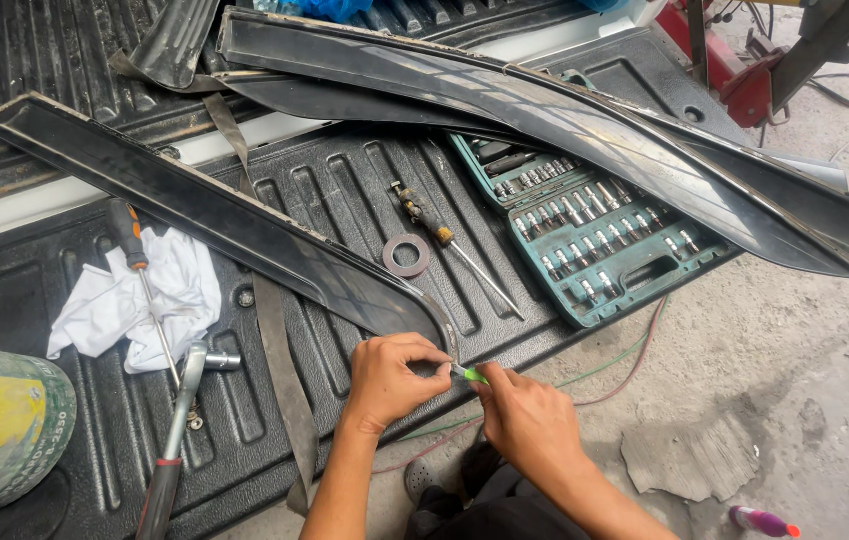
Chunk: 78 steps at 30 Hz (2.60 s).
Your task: The person uses a green utility knife to carefully trim the edge of a long black plastic car molding piece placed on a truck bed liner. They hold the molding with one hand and guide the knife along the edge with the other, removing small strips of material.
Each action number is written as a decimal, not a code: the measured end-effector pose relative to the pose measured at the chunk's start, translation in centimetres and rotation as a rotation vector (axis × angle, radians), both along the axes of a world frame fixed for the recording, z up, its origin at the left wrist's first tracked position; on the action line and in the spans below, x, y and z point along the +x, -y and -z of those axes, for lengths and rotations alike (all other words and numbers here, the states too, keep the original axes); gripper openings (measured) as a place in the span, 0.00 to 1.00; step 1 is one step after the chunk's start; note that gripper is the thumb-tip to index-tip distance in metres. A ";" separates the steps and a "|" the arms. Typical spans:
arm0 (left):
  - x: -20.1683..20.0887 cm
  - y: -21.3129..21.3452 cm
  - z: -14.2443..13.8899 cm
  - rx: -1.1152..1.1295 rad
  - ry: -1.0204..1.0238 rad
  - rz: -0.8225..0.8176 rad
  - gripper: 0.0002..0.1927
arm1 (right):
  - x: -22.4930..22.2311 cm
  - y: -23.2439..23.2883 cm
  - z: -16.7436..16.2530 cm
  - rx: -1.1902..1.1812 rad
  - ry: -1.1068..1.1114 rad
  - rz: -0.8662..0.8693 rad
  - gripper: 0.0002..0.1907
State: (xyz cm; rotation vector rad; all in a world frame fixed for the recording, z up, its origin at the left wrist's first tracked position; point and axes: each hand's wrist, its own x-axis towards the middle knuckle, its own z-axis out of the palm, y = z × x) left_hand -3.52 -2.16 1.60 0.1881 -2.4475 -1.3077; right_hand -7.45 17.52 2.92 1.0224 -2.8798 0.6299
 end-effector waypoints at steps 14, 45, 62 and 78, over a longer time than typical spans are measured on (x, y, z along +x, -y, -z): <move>0.1 0.2 -0.2 -0.024 0.001 0.008 0.05 | -1.3 -0.8 -2.0 0.000 0.139 -0.074 0.09; 0.1 0.0 -0.6 -0.004 0.050 0.000 0.05 | -2.9 0.2 -3.5 0.083 0.293 -0.098 0.10; -0.2 0.0 -0.9 0.014 0.094 -0.017 0.06 | -0.4 -0.5 2.8 -0.359 0.133 0.059 0.09; 0.2 0.2 -1.0 -0.064 0.063 0.064 0.10 | -4.6 -3.9 7.7 -0.782 0.754 0.191 0.10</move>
